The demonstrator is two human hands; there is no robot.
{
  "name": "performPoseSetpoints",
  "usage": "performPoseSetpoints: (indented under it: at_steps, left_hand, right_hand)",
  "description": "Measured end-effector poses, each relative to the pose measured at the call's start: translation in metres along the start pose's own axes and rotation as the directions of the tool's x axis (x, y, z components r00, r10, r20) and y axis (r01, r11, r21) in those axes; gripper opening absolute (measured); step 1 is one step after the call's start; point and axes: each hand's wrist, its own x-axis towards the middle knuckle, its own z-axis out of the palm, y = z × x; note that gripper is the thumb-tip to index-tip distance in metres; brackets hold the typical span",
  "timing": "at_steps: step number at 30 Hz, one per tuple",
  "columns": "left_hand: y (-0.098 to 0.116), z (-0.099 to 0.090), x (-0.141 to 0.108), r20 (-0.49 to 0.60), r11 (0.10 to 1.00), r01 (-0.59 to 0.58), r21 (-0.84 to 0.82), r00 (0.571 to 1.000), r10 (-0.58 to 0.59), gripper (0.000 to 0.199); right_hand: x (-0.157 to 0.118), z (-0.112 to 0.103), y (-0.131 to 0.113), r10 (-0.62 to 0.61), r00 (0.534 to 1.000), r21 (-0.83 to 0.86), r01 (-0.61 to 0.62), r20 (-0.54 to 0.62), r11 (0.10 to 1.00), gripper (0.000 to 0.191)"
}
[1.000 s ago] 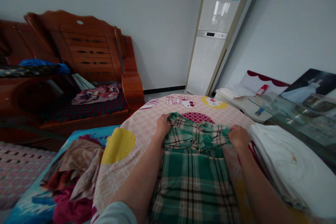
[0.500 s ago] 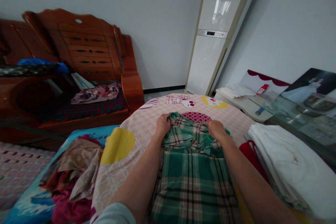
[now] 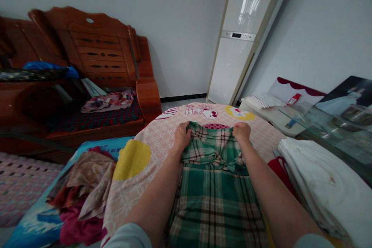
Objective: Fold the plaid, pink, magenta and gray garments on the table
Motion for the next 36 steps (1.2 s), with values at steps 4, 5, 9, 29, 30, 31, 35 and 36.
performPoseSetpoints:
  at_steps: [4,5,9,29,30,31,35,36]
  left_hand:
    - [0.001,0.003,-0.001,0.076,0.998,-0.017,0.067,0.997,0.011,0.043]
    - [0.001,0.004,-0.002,0.099,0.996,-0.016,0.086,0.995,0.007,0.044]
    - [0.002,0.007,-0.004,0.141,0.995,-0.029,0.097,0.99,0.015,0.044]
    - [0.013,-0.011,-0.008,0.029,0.989,0.07,0.13,0.997,-0.074,0.032]
    - [0.012,-0.015,-0.008,0.026,0.979,0.13,0.156,0.99,-0.136,0.028]
    - [0.012,-0.02,-0.007,0.043,0.967,0.18,0.178,0.981,-0.19,0.025]
    - [0.015,-0.032,-0.007,0.17,0.931,0.259,0.255,0.936,-0.307,0.022]
    - [0.016,-0.033,-0.007,0.184,0.927,0.259,0.272,0.931,-0.314,0.02]
  right_hand:
    - [-0.001,0.01,-0.007,-0.039,0.998,0.051,0.036,0.051,0.998,0.036]
    - [-0.004,0.011,-0.008,-0.058,0.996,0.063,0.054,0.062,0.997,0.039]
    - [-0.019,0.005,-0.008,-0.132,0.989,0.089,0.126,0.065,0.988,0.042]
    - [-0.045,0.007,-0.071,-0.315,0.926,-0.036,0.329,0.207,0.944,0.032]
    - [-0.044,0.009,-0.076,-0.308,0.928,-0.042,0.323,0.211,0.945,0.034]
    - [-0.043,0.011,-0.081,-0.298,0.93,-0.051,0.316,0.217,0.947,0.034]
    - [-0.04,0.023,-0.091,-0.286,0.925,-0.092,0.317,0.251,0.944,0.034]
    - [-0.038,0.024,-0.092,-0.293,0.92,-0.096,0.327,0.259,0.94,0.034]
